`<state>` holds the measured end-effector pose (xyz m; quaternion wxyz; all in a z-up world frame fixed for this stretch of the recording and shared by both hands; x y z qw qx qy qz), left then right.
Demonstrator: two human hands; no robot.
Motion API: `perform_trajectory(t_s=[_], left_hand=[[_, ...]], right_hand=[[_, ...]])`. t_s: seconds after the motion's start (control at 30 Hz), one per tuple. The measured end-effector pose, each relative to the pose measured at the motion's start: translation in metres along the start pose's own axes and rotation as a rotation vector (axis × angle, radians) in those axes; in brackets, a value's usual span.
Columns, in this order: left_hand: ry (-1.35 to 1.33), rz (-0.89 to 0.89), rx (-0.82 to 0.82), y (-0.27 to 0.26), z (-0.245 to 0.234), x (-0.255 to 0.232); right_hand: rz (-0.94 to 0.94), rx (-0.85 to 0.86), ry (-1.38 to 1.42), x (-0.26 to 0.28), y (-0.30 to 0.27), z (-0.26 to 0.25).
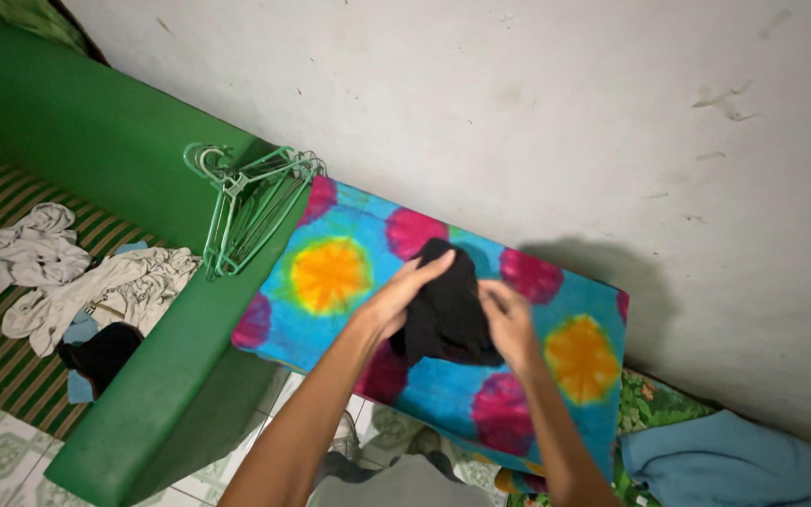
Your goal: The person folds several garments by hand on a small table covered with a colorful cloth. They handle black shorts, a black t-shirt, and a white t-shirt, smoothing and folding each item before placing it on a growing stack on the bed.
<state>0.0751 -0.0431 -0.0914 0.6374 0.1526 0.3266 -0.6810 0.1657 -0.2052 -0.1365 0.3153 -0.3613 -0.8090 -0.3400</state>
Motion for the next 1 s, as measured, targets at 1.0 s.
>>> perform_trajectory(t_s=[1.0], left_hand=[[-0.231,0.273,-0.191,-0.024,-0.115,-0.088]], right_hand=[[0.492,-0.105,0.437,-0.073,0.029,-0.064]])
Point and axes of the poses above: each hand's wrist, its own y-axis towards the middle knuckle, its own z-axis out of the palm, x = y × z, the point moved 9 cm from there along y, towards the middle knuckle, and after that the axes turned 12 degrees about -y, right-handed, at the moved point
